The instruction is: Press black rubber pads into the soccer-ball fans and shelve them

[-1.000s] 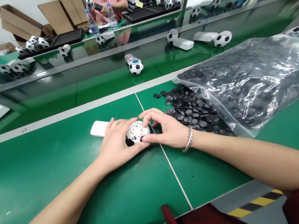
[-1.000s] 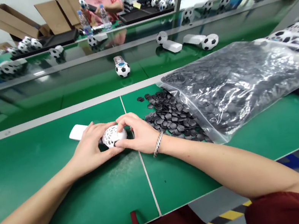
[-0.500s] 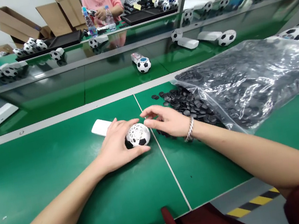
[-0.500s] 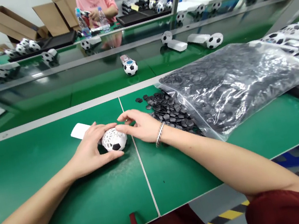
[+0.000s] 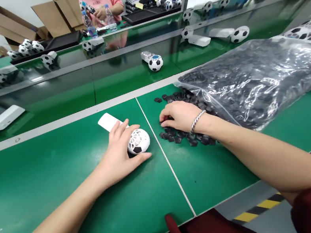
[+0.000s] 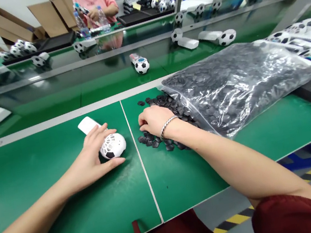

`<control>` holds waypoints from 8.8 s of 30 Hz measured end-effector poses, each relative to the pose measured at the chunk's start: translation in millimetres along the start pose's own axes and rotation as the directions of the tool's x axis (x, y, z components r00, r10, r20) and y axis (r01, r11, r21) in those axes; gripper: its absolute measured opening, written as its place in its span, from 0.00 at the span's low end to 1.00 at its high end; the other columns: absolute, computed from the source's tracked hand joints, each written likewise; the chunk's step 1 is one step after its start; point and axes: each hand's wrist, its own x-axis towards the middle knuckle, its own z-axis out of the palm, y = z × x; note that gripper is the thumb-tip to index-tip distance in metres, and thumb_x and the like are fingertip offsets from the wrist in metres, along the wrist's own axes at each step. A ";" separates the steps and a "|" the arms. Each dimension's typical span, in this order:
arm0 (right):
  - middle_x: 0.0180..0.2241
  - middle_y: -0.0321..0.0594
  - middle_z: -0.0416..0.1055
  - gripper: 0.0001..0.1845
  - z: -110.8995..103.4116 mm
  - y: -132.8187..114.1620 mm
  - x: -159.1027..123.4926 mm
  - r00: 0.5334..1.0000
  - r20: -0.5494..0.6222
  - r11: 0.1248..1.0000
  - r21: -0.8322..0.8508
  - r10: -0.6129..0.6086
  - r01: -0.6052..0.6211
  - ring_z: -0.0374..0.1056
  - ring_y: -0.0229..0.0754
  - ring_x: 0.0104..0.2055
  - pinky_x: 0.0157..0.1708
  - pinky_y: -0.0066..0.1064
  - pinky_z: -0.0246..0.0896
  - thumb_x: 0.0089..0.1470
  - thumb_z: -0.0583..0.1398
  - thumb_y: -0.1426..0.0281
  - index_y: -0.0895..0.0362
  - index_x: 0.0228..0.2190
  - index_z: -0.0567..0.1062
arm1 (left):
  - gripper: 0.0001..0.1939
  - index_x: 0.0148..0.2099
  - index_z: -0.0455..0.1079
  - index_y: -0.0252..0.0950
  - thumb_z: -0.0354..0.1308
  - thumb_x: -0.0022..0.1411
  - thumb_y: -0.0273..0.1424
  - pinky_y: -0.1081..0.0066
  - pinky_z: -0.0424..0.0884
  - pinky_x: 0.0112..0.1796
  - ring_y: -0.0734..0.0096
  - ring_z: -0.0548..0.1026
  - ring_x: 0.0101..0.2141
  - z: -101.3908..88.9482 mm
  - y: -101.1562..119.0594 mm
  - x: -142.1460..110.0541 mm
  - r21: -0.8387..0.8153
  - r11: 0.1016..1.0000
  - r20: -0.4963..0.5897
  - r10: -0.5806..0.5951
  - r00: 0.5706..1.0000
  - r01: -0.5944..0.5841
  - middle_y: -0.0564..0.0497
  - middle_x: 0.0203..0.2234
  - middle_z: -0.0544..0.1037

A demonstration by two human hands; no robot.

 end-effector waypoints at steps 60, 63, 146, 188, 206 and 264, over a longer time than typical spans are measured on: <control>0.53 0.45 0.57 0.28 37.4 -35.5 -6.7 0.974 -0.113 0.471 0.860 -0.197 0.195 0.59 0.47 0.53 0.31 0.28 0.67 0.45 0.63 0.70 0.53 0.47 0.61 | 0.22 0.49 0.61 0.39 0.58 0.51 0.27 0.55 0.54 0.55 0.55 0.58 0.56 14.7 0.1 9.5 -0.558 0.823 -0.065 0.079 0.995 -0.102 0.45 0.59 0.56; 0.52 0.45 0.58 0.28 38.1 -38.3 -6.2 0.973 -0.140 0.507 0.835 -0.181 0.214 0.61 0.46 0.52 0.29 0.27 0.67 0.44 0.64 0.69 0.53 0.47 0.62 | 0.20 0.48 0.61 0.39 0.57 0.51 0.26 0.56 0.54 0.55 0.57 0.59 0.56 14.5 -0.3 10.2 -0.573 0.811 -0.071 0.096 0.993 -0.120 0.45 0.58 0.57; 0.25 0.34 0.71 0.04 34.2 -41.8 1.6 0.873 -0.358 0.773 0.429 -0.330 0.468 0.64 0.36 0.30 0.35 0.29 0.57 0.49 0.62 0.71 0.58 0.25 0.71 | 0.23 0.48 0.61 0.37 0.59 0.49 0.31 0.63 0.65 0.41 0.63 0.68 0.41 4.0 -11.3 10.0 -0.341 0.940 -0.130 -0.019 0.991 -0.027 0.48 0.42 0.67; 0.52 0.45 0.65 0.37 61.4 26.3 8.7 0.947 -0.271 0.941 -0.329 -0.171 0.076 0.63 0.53 0.49 0.39 0.47 0.64 0.51 0.42 0.43 0.54 0.47 0.71 | 0.17 0.51 0.61 0.33 0.52 0.62 0.35 0.59 0.69 0.41 0.64 0.70 0.42 -77.7 -210.3 148.8 -0.448 0.851 -0.704 -0.525 0.479 0.274 0.45 0.46 0.67; 0.34 0.40 0.71 0.10 12.4 14.8 -9.1 0.990 0.139 0.997 -0.072 -0.022 0.032 0.69 0.44 0.34 0.34 0.37 0.67 0.51 0.57 0.72 0.50 0.36 0.74 | 0.32 0.51 0.63 0.34 0.62 0.42 0.35 0.58 0.65 0.44 0.48 0.68 0.44 -162.3 -270.5 25.9 0.074 0.688 -0.583 -0.558 0.591 0.722 0.40 0.42 0.69; 0.28 0.38 0.69 0.04 30.5 -48.0 -17.7 0.822 -0.380 0.813 0.242 -0.423 0.530 0.63 0.40 0.32 0.33 0.33 0.54 0.54 0.57 0.70 0.57 0.31 0.67 | 0.42 0.60 0.52 0.36 0.58 0.48 0.51 0.59 0.64 0.47 0.53 0.65 0.50 4.9 -6.6 6.0 -0.027 0.999 -0.039 -0.044 0.998 0.043 0.42 0.51 0.64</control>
